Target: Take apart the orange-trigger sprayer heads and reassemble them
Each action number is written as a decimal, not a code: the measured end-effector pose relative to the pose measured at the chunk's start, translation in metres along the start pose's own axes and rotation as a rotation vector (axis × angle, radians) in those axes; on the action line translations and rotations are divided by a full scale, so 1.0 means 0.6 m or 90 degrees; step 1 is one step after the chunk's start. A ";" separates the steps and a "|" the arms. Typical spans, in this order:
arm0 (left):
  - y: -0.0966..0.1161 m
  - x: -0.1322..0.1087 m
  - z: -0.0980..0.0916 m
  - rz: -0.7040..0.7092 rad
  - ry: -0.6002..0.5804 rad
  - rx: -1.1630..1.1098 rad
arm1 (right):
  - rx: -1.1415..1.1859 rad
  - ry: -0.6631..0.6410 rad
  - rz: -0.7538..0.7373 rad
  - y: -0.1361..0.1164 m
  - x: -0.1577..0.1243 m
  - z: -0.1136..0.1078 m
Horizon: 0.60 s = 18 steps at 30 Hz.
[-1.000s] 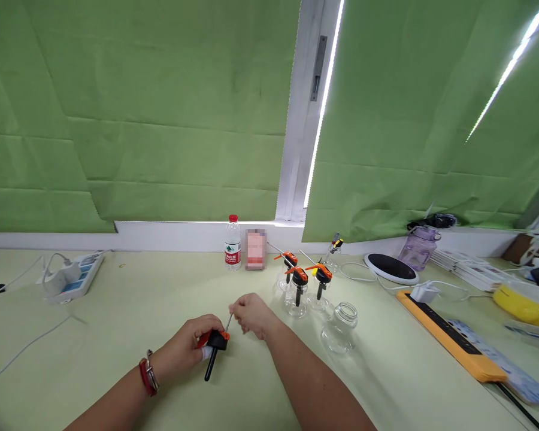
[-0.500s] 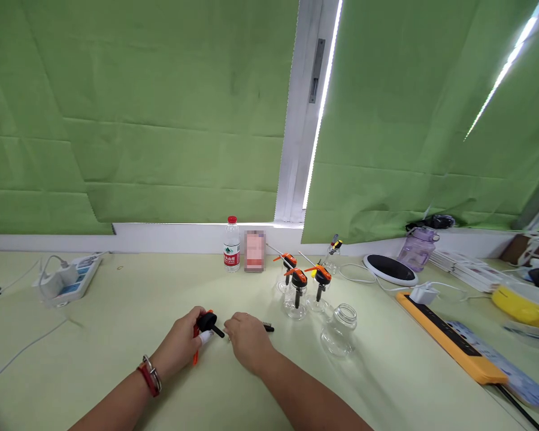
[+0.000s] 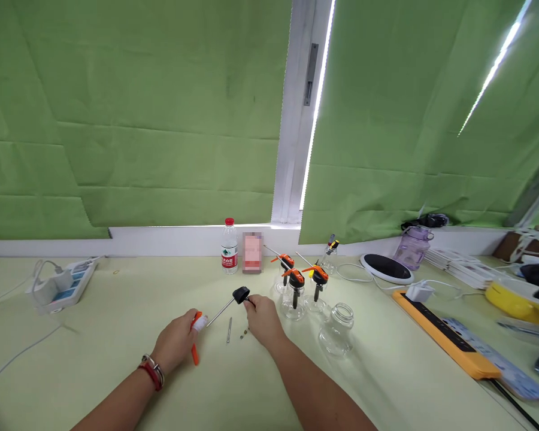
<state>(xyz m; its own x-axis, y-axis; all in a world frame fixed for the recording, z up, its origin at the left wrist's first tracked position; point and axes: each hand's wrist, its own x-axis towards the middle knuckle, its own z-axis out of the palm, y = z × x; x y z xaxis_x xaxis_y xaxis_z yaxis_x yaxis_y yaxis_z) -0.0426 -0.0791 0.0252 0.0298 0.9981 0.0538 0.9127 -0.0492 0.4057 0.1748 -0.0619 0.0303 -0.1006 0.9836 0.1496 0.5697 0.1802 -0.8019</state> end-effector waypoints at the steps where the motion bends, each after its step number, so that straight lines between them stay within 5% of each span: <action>1: 0.000 0.003 0.003 -0.005 0.002 0.013 | 0.003 -0.010 -0.002 0.000 -0.003 -0.001; 6: 0.009 0.000 0.005 -0.005 0.034 0.052 | 0.008 -0.085 -0.018 -0.008 -0.027 0.017; 10: 0.028 -0.021 -0.008 0.106 0.095 -0.020 | 0.010 -0.119 -0.032 -0.026 -0.041 0.028; 15: 0.055 -0.039 -0.008 0.207 -0.027 -0.258 | 0.047 -0.168 -0.117 -0.048 -0.053 0.026; 18: 0.040 -0.026 -0.020 0.164 0.014 -0.254 | 0.002 -0.104 -0.139 -0.047 -0.041 -0.006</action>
<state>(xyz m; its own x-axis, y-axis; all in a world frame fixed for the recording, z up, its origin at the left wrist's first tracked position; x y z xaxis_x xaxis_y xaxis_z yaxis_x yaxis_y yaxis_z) -0.0259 -0.0963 0.0451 0.2226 0.9507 0.2160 0.6487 -0.3098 0.6952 0.1643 -0.0913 0.0511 -0.3515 0.9091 0.2237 0.5169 0.3877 -0.7632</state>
